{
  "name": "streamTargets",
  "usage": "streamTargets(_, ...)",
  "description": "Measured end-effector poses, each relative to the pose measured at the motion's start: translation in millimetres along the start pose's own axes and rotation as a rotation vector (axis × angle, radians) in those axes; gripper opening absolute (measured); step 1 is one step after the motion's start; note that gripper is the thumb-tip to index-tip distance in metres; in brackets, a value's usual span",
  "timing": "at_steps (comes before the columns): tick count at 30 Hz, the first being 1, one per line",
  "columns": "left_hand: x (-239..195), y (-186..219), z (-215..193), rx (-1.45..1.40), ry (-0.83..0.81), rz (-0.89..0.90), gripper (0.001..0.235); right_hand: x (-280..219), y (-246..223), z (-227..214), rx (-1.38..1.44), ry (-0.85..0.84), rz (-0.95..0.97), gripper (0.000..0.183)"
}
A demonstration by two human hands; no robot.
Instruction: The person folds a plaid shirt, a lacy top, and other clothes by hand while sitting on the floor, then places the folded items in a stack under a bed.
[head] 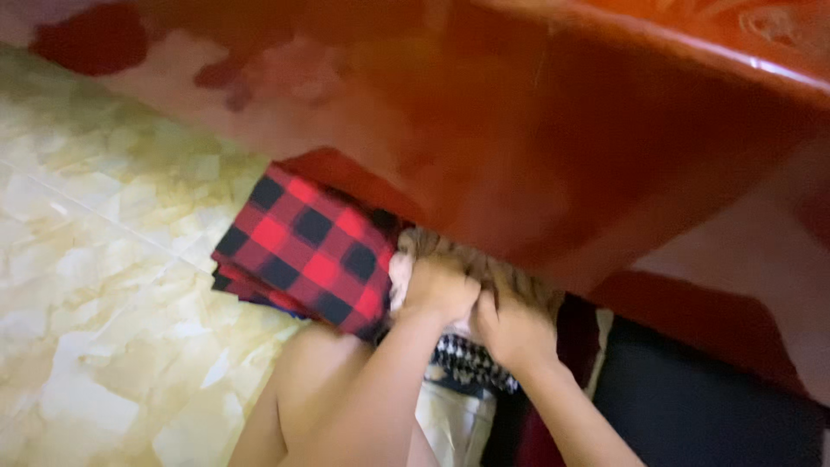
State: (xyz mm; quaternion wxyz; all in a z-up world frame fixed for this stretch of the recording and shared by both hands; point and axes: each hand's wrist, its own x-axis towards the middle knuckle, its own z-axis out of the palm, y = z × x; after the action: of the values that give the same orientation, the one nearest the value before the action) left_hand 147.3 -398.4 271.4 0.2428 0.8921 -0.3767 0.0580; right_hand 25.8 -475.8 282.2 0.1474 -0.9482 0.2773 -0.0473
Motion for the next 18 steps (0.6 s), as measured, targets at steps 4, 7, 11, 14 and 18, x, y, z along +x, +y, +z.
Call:
streamTargets(4,-8,-2,1,-0.197,-0.170,-0.096,0.026,1,8,20,-0.198,0.333,-0.190,0.053)
streamTargets(7,0,2,-6,-0.274,-0.134,-0.078,0.026,16,14,26,-0.208,0.327,-0.155,0.050)
streamTargets(11,-6,-6,16,-0.198,0.138,0.072,0.031,10,17,24,-0.153,0.271,-0.157,0.053)
streamTargets(14,-5,-13,29,-0.181,-0.049,-0.004,0.042,8,12,19,-0.112,0.125,-0.048,0.061)
streamTargets(18,-3,-17,21,-0.124,0.152,0.109,0.030,-2,-2,4,-0.071,0.028,0.013,0.057)
